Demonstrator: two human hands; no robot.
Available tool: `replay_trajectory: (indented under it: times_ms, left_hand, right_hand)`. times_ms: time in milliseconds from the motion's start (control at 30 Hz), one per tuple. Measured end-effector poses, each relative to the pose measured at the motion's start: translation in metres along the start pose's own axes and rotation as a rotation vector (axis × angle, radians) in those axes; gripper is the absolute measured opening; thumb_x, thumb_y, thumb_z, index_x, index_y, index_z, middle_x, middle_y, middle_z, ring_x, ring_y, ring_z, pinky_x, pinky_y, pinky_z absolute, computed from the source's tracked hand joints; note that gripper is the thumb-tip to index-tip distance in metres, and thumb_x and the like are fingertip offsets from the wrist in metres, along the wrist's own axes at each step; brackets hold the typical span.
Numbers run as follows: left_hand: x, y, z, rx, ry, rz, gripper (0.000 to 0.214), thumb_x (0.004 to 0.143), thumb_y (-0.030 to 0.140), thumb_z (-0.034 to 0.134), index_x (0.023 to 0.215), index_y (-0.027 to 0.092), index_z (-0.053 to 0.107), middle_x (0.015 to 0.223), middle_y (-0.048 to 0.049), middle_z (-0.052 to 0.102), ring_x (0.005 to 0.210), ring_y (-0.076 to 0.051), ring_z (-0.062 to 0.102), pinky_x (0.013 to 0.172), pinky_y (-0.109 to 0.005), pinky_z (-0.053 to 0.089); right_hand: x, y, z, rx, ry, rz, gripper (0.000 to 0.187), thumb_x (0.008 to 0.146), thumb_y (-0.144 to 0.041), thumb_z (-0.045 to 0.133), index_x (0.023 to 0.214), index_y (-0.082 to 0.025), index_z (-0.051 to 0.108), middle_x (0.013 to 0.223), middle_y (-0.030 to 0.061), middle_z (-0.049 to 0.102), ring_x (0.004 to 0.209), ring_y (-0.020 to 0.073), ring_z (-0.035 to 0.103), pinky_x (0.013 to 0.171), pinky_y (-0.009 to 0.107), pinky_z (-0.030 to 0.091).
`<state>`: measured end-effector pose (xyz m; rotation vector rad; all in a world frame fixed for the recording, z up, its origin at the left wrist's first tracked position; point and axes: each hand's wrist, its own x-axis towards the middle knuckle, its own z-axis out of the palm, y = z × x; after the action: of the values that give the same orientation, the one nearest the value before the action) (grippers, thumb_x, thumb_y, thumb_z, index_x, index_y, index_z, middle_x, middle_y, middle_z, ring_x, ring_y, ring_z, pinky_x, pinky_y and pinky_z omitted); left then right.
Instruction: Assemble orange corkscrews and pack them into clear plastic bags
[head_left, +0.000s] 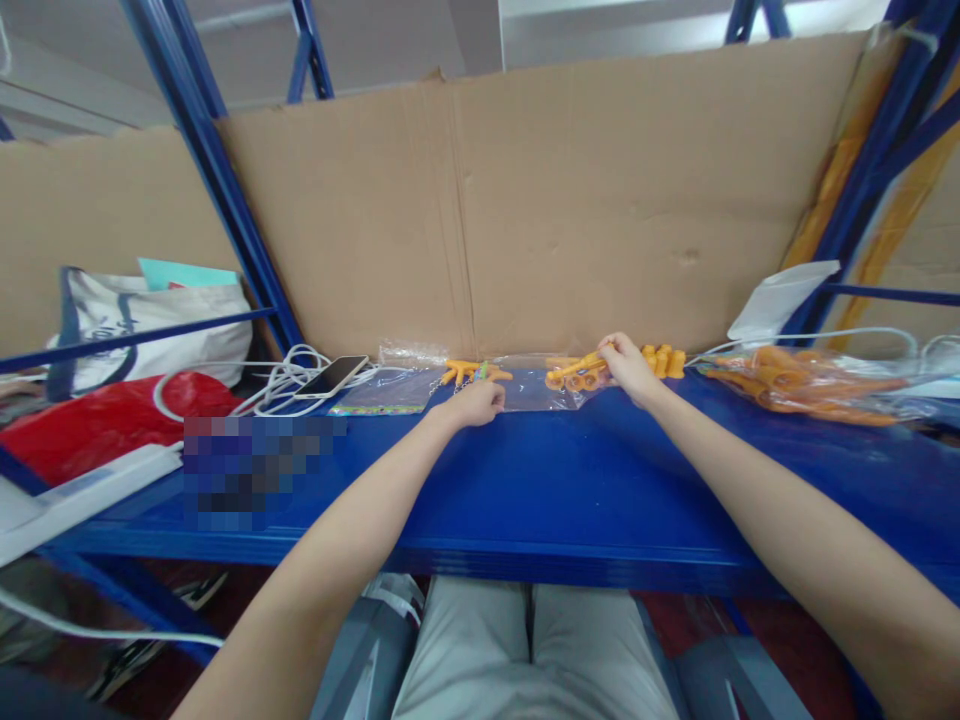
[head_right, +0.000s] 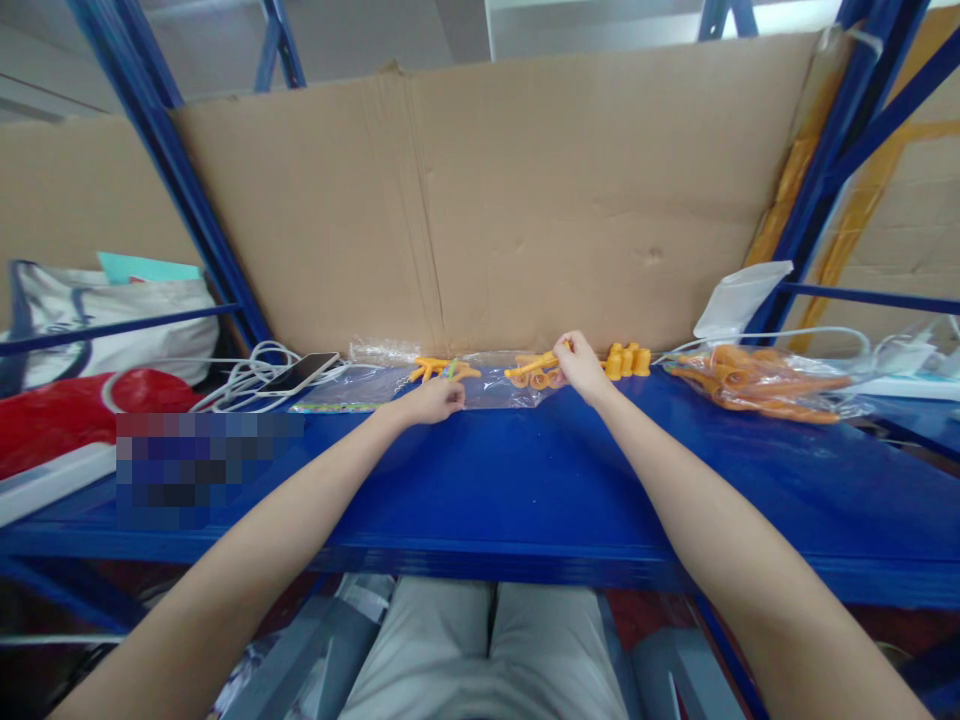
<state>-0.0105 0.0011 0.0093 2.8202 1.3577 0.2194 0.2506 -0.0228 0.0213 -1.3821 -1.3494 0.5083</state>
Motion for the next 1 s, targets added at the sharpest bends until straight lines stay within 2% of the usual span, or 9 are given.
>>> replay_trajectory:
  times_ms: [100,233,400,467,600,667,833,1000]
  left_hand:
    - [0.000,-0.003,-0.002,0.010,-0.010,-0.007,0.013,0.077,0.013,0.051,0.078,0.016,0.063,0.085,-0.0076,0.069,0.082,-0.021,0.063,0.070,-0.028,0.044]
    - [-0.001,-0.004,-0.003,-0.004,-0.023,-0.030,0.010,0.077,0.013,0.053,0.076,0.015,0.062,0.086,-0.0088,0.069,0.083,-0.022,0.063,0.070,-0.029,0.044]
    - [-0.001,-0.003,-0.002,-0.025,-0.012,-0.043,0.008,0.076,0.014,0.055,0.076,0.015,0.063,0.085,-0.0094,0.070,0.084,-0.024,0.064,0.072,-0.030,0.044]
    - [-0.001,-0.002,-0.003,-0.018,-0.012,-0.046,0.008,0.077,0.014,0.055,0.076,0.015,0.063,0.087,-0.0098,0.070,0.084,-0.024,0.064,0.073,-0.031,0.044]
    - [-0.002,0.000,-0.003,0.000,-0.013,-0.043,0.011,0.077,0.012,0.053,0.076,0.015,0.064,0.085,-0.0088,0.070,0.083,-0.023,0.065,0.073,-0.031,0.044]
    - [-0.002,0.000,-0.002,0.002,-0.009,-0.041,0.012,0.077,0.010,0.053,0.075,0.015,0.064,0.084,-0.0085,0.070,0.082,-0.023,0.065,0.074,-0.030,0.044]
    - [-0.001,-0.002,-0.002,-0.034,0.005,-0.013,0.011,0.075,0.009,0.054,0.072,0.015,0.063,0.082,-0.0081,0.070,0.081,-0.023,0.064,0.074,-0.030,0.044]
    - [-0.002,-0.003,-0.002,-0.029,-0.010,0.002,0.011,0.076,0.010,0.053,0.074,0.015,0.063,0.083,-0.0070,0.069,0.079,-0.021,0.063,0.071,-0.029,0.044]
  right_hand:
    - [0.001,0.004,-0.003,0.030,0.072,0.004,0.007,0.081,-0.019,0.043,0.076,-0.024,0.043,0.050,-0.0066,0.041,0.044,0.0152,0.048,0.051,0.032,0.048]
    - [-0.001,0.003,-0.007,0.021,0.144,0.004,0.007,0.078,-0.021,0.046,0.072,-0.023,0.044,0.052,-0.0058,0.043,0.046,0.0152,0.047,0.050,0.035,0.049]
    - [-0.004,-0.003,-0.013,-0.078,0.253,-0.005,0.006,0.077,-0.025,0.045,0.071,-0.023,0.045,0.055,-0.0038,0.046,0.044,0.0161,0.049,0.048,0.031,0.044]
    - [-0.002,-0.002,-0.017,-0.141,0.309,-0.057,0.007,0.077,-0.026,0.044,0.070,-0.023,0.044,0.056,-0.0027,0.047,0.047,0.0173,0.050,0.051,0.031,0.043]
    - [0.003,0.003,-0.026,-0.323,0.424,-0.266,0.010,0.073,-0.028,0.046,0.065,-0.024,0.040,0.060,0.0010,0.050,0.063,0.0208,0.053,0.065,0.033,0.043]
    - [0.005,0.006,-0.029,-0.371,0.407,-0.342,0.009,0.072,-0.027,0.046,0.066,-0.025,0.039,0.062,0.0021,0.051,0.066,0.0215,0.053,0.068,0.034,0.042]
    - [0.005,0.013,-0.025,-0.390,0.254,-0.498,0.008,0.070,-0.026,0.047,0.069,-0.025,0.039,0.064,0.0011,0.050,0.066,0.0207,0.051,0.067,0.033,0.042]
    - [0.009,0.016,-0.018,-0.292,0.136,-0.551,0.005,0.073,-0.023,0.046,0.075,-0.025,0.041,0.069,-0.0003,0.050,0.066,0.0183,0.051,0.066,0.031,0.042]
